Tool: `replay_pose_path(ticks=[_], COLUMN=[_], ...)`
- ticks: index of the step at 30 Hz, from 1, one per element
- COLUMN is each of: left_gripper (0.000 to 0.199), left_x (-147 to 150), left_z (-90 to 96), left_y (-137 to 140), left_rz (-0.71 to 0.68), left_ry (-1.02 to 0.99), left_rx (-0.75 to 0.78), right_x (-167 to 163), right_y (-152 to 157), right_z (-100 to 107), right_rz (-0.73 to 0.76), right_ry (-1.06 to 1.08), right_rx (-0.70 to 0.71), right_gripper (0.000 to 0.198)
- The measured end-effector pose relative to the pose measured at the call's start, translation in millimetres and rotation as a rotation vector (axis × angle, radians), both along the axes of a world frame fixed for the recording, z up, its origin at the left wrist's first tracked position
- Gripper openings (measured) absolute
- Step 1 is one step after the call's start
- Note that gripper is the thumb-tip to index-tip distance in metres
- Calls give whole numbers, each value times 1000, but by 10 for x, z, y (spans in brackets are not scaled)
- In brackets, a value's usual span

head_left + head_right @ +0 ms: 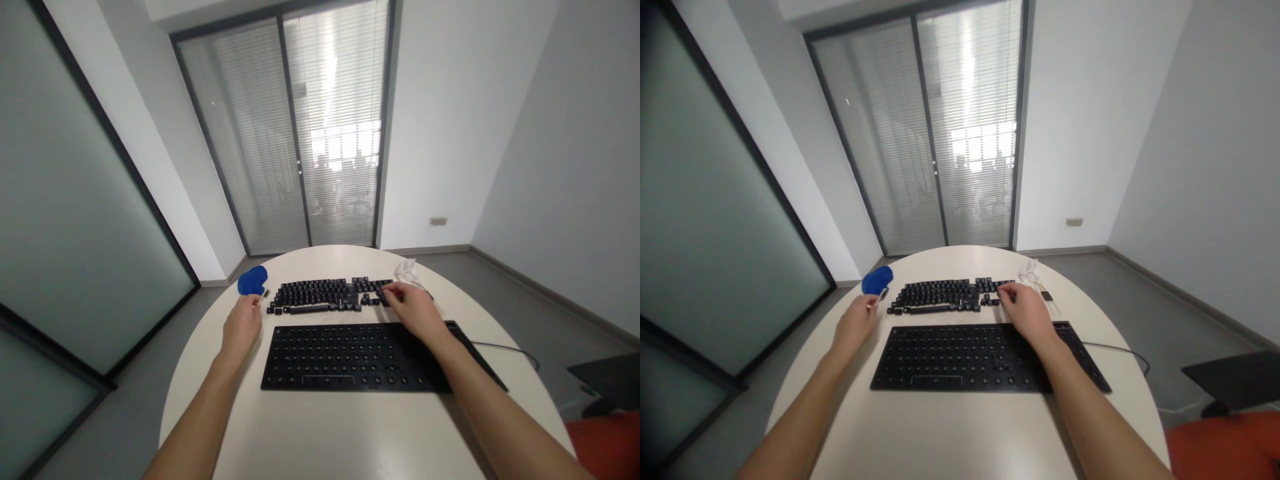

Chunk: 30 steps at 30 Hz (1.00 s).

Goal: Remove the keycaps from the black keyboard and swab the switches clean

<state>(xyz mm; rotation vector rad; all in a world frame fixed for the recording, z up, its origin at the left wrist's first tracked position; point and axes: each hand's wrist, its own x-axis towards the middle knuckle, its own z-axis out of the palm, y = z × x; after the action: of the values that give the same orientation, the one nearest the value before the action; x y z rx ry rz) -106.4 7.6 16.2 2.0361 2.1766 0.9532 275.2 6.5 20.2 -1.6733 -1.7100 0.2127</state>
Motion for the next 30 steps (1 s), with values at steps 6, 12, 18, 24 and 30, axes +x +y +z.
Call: replay_pose_path(ticks=[6,12,18,24,30], left_gripper=[35,31,19,17,17], left_x=[534,649,280,231,272], left_z=[139,79,66,-80,-129], left_y=[-265,-327,-153,-97,-173], left_rz=[-662,-807,-728,-698,-722], left_ry=[-966,-952,-291,-34,11], left_rx=[-79,-260,-203,-172,-119], right_x=[-938,-1227,-1008,-982,-972], right_y=[-456,-659,-461,-393,-403], right_z=[-44,-78,-164,-196,-193], right_rz=[578,808,625,635,645], right_ry=[137,67,-153,-136,-82], right_rx=[55,-68,-117,-108,-101], right_gripper=[30,37,38,38,41])
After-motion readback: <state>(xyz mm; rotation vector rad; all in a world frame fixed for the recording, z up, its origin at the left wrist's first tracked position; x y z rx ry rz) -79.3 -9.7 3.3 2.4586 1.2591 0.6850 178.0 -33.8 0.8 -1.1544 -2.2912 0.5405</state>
